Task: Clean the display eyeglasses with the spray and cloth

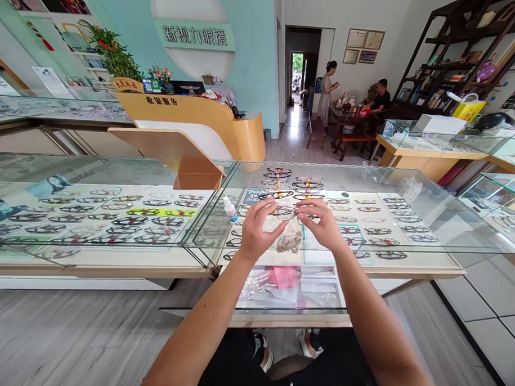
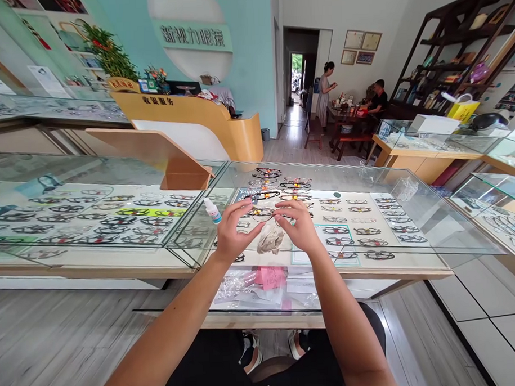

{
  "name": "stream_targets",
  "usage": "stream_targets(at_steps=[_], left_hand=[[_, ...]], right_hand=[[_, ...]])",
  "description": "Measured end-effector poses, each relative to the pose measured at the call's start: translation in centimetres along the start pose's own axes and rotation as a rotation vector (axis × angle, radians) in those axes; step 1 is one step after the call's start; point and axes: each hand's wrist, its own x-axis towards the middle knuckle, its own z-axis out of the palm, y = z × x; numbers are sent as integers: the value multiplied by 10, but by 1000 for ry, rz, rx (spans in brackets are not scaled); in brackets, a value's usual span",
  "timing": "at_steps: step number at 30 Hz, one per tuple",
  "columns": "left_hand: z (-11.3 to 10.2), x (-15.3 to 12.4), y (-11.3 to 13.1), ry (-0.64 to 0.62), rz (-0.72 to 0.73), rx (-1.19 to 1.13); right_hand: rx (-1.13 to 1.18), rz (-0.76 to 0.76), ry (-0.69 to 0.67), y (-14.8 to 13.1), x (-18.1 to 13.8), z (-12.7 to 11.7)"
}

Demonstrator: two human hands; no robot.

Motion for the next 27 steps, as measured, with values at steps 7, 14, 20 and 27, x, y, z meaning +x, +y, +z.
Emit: stream_targets(at_steps=[7,14,20,27], left_hand=[[-3,5,4,-45,-153,-112],[3,-1,-3,-6,-292,-364],[8,-2,-1,-16,-504,-605],[9,2,-3,-37,-719,-909]], right_hand=[[150,36,-43,1,2,3],[189,87,-46,-3,1,7],[299,173,-80,-3,2,12],[522,363,-170,-1,-1,20]])
